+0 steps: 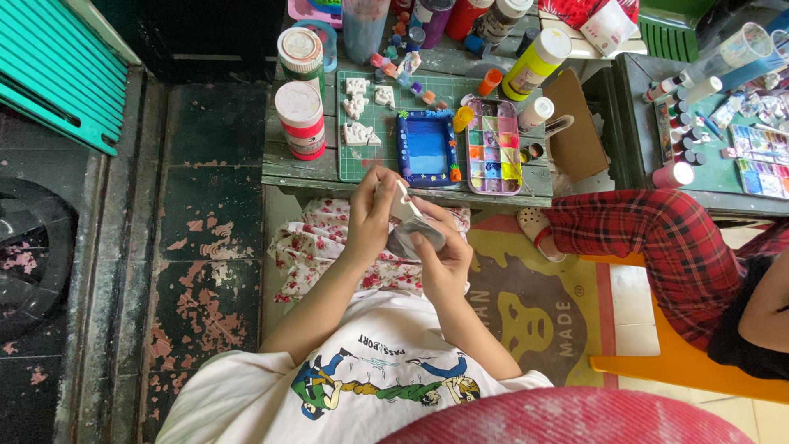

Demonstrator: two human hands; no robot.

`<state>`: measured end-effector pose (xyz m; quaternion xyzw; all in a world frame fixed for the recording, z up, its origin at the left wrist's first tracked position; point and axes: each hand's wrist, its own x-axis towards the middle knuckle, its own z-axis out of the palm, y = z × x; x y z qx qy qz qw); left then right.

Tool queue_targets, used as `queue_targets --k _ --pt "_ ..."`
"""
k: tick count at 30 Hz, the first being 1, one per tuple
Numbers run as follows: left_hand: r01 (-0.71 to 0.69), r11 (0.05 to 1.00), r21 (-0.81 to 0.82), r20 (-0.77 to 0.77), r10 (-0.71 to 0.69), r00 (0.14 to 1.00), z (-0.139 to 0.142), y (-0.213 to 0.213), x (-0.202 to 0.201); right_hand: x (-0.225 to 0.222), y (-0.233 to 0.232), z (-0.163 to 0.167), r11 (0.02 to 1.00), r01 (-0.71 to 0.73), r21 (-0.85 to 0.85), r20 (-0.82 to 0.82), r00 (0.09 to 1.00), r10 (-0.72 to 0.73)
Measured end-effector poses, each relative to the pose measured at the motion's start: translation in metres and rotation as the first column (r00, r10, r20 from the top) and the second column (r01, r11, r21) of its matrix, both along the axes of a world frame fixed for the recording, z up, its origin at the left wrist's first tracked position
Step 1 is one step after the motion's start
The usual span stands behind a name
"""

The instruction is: The person sits at a workbench and sands small white plaster figurines with a sanding block, smoothing each piece by hand and setting worked pieces on the cutting mat among other unpainted figurines.

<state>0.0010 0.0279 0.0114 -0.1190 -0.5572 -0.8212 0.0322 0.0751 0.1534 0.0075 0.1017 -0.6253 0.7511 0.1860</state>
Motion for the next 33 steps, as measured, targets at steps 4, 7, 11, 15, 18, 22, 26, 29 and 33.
queue_targets --k 4,7,11,15,18,22,26,29,33 --pt "0.014 0.992 -0.126 -0.051 -0.02 0.998 0.014 -0.005 0.008 0.002 0.019 0.012 0.992 0.008 0.129 -0.063 0.998 0.0" --pt "-0.031 0.984 -0.176 -0.111 0.012 0.994 0.033 -0.009 0.01 0.002 0.039 0.026 0.97 -0.097 0.224 -0.078 0.99 0.117" --pt "0.0 0.95 -0.313 -0.112 -0.037 0.993 0.055 -0.024 0.008 -0.003 0.065 0.055 0.954 -0.191 0.232 -0.034 0.978 0.204" --pt "-0.009 0.882 -0.471 -0.126 -0.058 0.99 0.069 -0.033 0.012 -0.012 0.058 0.084 0.852 0.113 0.512 -0.195 0.981 -0.014" --pt "-0.051 0.842 -0.537 -0.172 -0.051 0.984 0.074 -0.033 0.013 -0.02 0.048 0.106 0.47 0.359 0.806 -0.435 0.899 0.059" --pt "-0.076 0.843 -0.532 -0.197 -0.036 0.98 0.075 -0.031 0.014 -0.023 0.033 0.118 0.351 0.444 0.824 -0.515 0.846 0.138" --pt "-0.114 0.837 -0.535 -0.231 -0.015 0.973 0.073 -0.032 0.013 -0.02 0.034 0.12 0.324 0.412 0.852 -0.485 0.854 0.187" --pt "-0.093 0.834 -0.543 -0.21 -0.028 0.977 0.07 -0.031 0.013 -0.021 0.033 0.115 0.337 0.447 0.829 -0.51 0.851 0.125" --pt "-0.116 0.844 -0.525 -0.227 -0.008 0.974 0.068 -0.03 0.013 -0.018 0.034 0.113 0.291 0.413 0.863 -0.468 0.871 0.15"
